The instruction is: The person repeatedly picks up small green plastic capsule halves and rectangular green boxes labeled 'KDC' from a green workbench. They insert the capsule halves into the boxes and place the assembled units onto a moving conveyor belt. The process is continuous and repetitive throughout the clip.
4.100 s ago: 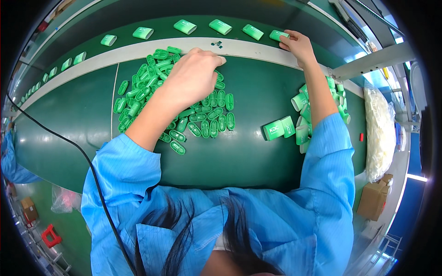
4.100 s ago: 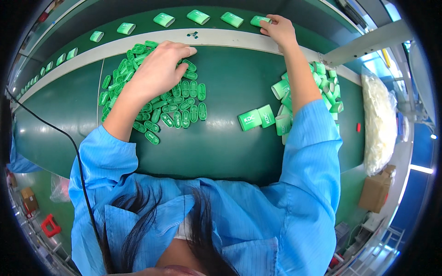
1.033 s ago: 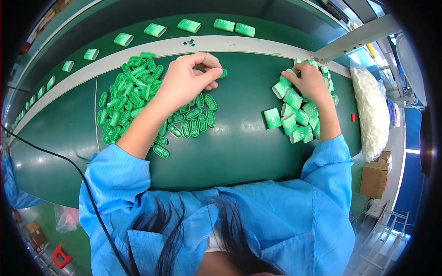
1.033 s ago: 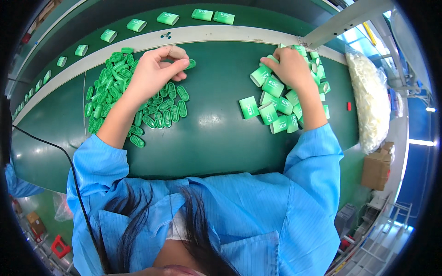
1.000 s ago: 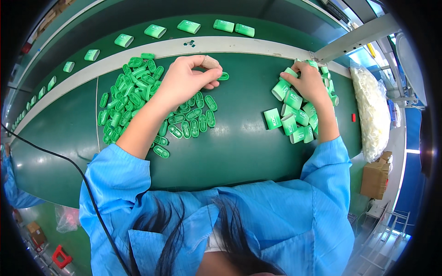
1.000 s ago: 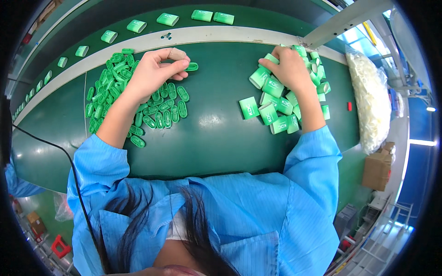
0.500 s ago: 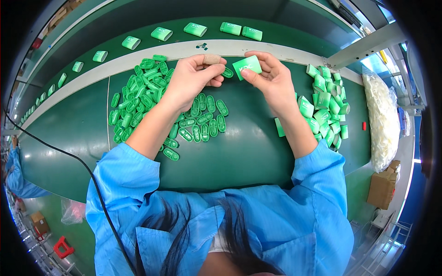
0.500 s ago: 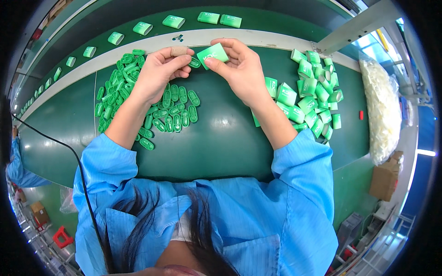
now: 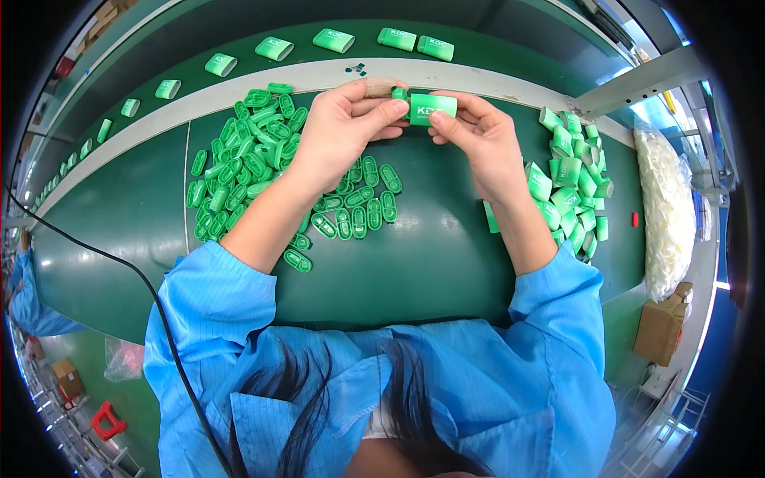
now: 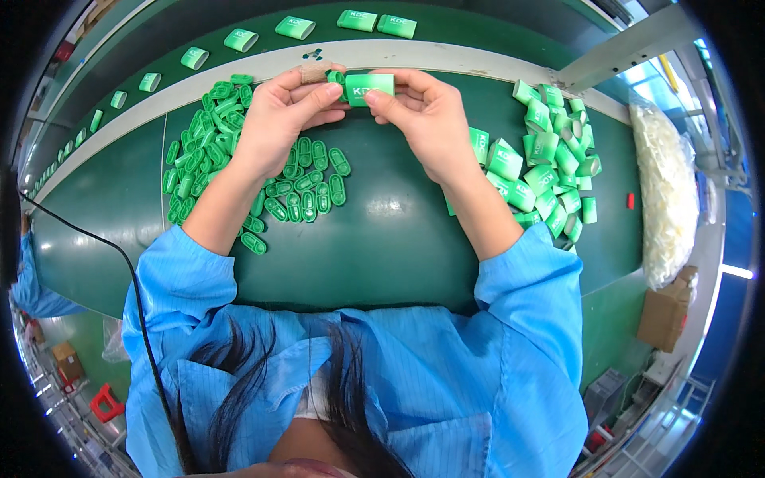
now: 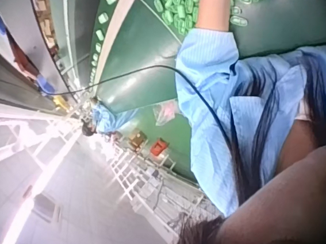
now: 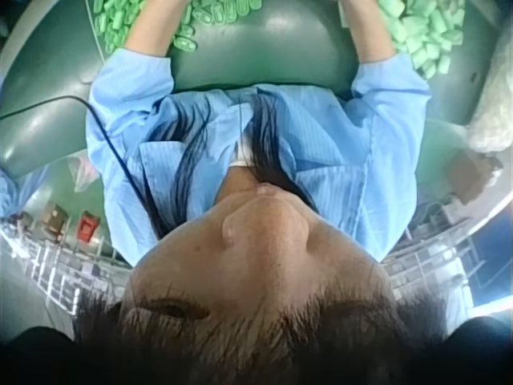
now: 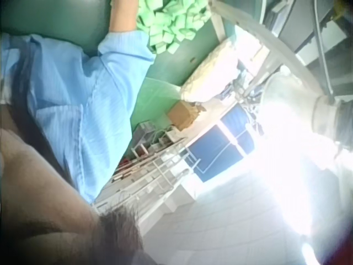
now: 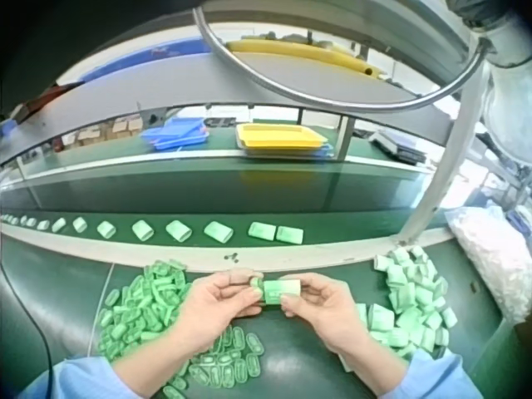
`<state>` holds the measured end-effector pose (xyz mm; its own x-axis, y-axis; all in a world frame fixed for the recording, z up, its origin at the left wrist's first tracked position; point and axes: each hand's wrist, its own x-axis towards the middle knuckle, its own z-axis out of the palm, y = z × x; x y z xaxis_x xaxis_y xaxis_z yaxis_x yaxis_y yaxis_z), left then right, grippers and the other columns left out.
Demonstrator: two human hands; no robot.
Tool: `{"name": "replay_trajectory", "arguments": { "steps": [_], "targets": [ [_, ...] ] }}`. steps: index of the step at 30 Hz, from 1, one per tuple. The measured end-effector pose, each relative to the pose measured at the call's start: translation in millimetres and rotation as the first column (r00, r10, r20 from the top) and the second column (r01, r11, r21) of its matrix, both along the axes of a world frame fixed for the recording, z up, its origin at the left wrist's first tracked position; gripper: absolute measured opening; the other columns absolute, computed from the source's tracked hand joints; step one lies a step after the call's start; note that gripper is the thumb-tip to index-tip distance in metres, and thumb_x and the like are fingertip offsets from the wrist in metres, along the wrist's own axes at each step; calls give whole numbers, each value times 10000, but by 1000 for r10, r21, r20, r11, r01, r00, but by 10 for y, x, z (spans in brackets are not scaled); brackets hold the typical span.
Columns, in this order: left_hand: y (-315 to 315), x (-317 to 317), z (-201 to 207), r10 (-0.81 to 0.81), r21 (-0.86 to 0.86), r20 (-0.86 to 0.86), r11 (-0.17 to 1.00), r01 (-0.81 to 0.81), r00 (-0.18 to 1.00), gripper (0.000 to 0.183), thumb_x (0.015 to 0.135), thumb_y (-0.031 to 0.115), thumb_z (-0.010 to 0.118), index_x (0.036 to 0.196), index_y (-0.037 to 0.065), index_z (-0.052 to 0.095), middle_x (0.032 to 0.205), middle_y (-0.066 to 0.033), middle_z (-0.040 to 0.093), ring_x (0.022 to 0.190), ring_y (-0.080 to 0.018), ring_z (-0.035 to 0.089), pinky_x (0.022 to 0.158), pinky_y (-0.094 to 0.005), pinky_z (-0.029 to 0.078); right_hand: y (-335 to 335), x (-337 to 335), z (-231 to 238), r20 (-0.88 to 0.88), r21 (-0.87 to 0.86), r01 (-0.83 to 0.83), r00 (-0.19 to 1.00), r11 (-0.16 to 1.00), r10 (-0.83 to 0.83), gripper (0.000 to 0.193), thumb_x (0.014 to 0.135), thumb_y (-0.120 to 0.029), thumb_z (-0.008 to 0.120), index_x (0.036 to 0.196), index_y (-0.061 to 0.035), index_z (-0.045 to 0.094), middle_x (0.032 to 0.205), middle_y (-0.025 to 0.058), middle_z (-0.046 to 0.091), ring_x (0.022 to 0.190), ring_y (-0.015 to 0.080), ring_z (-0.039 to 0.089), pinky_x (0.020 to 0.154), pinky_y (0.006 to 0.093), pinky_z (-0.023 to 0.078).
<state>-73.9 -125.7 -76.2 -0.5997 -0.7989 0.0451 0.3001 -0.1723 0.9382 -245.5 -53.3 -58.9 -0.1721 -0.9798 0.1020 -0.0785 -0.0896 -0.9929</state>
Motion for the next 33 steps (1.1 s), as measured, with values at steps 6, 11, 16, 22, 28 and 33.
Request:
{"name": "replay_trajectory", "arguments": {
  "steps": [6, 11, 16, 22, 28, 33],
  "targets": [
    [-28, -21, -101, 16, -210, 53, 978, -5, 998, 345, 823, 73, 658, 1148, -15, 581, 1001, -97, 648, 878, -130, 622, 795, -255, 517, -27, -100, 42, 41, 72, -89, 995, 993, 86, 305, 808, -42, 659, 1081, 52, 561, 942, 115, 647, 813, 144, 634, 734, 251, 521],
    [8, 33, 22, 36, -267, 163, 964, 9, 986, 329, 804, 76, 679, 1107, -31, 606, 984, -105, 658, 873, -136, 633, 803, -253, 514, 13, -74, 93, 18, 42, -92, 996, 995, 92, 299, 800, -9, 658, 1073, 61, 559, 925, 122, 648, 798, 151, 636, 742, 256, 527],
    [29, 59, 75, 98, -410, 201, 912, -7, 975, 319, 802, 69, 679, 1092, -43, 611, 999, -120, 657, 905, -148, 631, 839, -260, 502, 14, -72, 97, -57, -12, -99, 994, 995, 98, 301, 798, 0, 659, 1075, 65, 559, 919, 126, 647, 797, 154, 634, 746, 261, 529],
    [90, -25, -51, 85, -351, 143, 936, -30, 986, 330, 864, 86, 609, 1162, -48, 561, 1040, -99, 648, 899, -127, 623, 817, -259, 505, -10, -78, 67, -27, -20, -93, 995, 995, 93, 294, 796, 18, 655, 1070, 65, 562, 928, 129, 648, 813, 154, 637, 752, 255, 527],
    [334, -113, -76, 509, -799, 76, 545, -253, 857, 256, 881, 54, 526, 1110, -61, 530, 714, -211, 622, 643, -297, 652, 555, -338, 498, 100, 112, 76, -283, -163, 34, 956, 986, -80, 265, 776, 9, 681, 1025, 53, 601, 881, 105, 667, 797, 136, 653, 725, 237, 529],
    [286, -76, -65, 480, -814, 120, 548, -190, 869, 265, 880, 80, 534, 1118, -36, 522, 725, -200, 616, 640, -343, 621, 559, -387, 476, 62, 103, 28, -454, -252, 58, 874, 966, -171, 250, 764, -12, 694, 999, 37, 622, 851, 91, 676, 782, 128, 659, 708, 231, 527]
  ]
}}
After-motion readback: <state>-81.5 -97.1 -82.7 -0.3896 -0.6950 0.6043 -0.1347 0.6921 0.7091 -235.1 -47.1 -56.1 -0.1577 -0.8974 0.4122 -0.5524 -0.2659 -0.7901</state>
